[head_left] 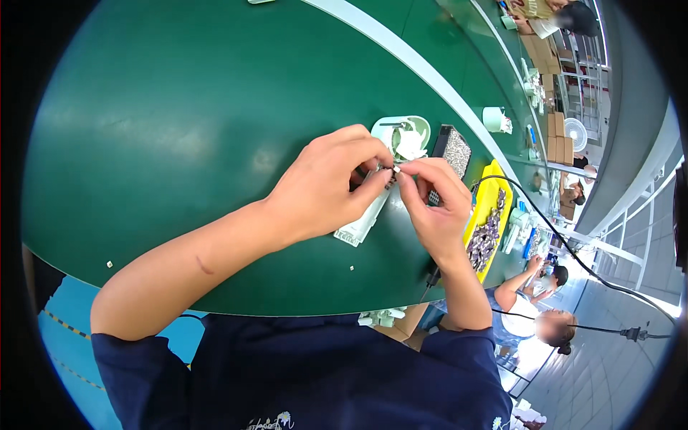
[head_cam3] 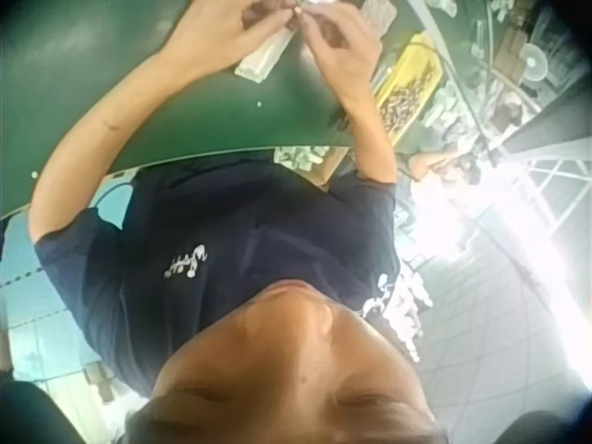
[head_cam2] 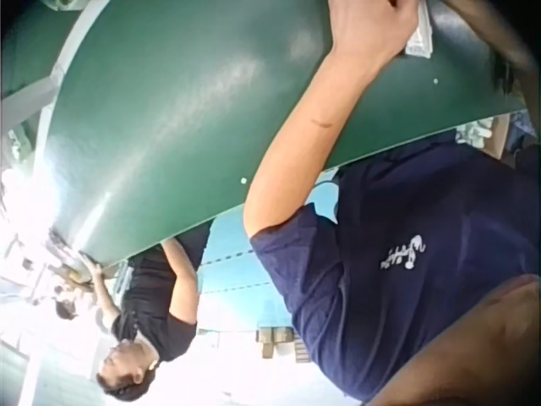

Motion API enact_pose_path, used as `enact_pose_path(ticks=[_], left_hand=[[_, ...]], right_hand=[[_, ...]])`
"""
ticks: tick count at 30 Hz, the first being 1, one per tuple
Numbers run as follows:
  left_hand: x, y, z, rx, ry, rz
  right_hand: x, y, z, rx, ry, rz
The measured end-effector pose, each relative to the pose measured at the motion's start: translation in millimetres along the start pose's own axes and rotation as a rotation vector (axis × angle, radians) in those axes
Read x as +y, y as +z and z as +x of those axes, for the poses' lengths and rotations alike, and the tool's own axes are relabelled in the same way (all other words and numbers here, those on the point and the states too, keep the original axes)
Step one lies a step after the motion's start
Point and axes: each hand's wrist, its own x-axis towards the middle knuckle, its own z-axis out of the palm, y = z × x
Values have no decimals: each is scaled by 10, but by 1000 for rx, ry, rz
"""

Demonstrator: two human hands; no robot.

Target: Assembling handheld electronic fans by installing motors, circuit boards, and screws on an assembly line.

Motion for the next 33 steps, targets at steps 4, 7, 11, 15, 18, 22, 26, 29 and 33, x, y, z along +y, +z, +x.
enact_pose_path(ticks=[4, 7, 11, 15, 18, 22, 26, 29, 33], left_hand=[[-52, -12, 1, 50, 93, 28], [-75, -48, 6, 85, 185, 150], [-137, -70, 21, 87, 230, 169], [-180, -89, 60, 58, 180, 94], [-118, -92, 63, 77, 156, 200], [-9, -101, 10, 37, 50, 330], [-22, -105, -40, -76, 111, 467], [-40, -104, -47, -42, 130, 469], [-76, -112, -44, -11, 162, 458]], right_hand=[[-22, 35, 29, -10, 18, -35], [-5, 37, 37, -46, 7, -81], [0, 57, 63, -84, -30, -167], [13, 105, 100, -46, -30, -115], [34, 108, 141, -19, 17, -16], [-70, -35, 320, -172, -160, -303], [-223, -107, 519, -417, -280, -642], [-303, -140, 606, -490, -302, -681], [-367, -90, 649, -547, -346, -712]])
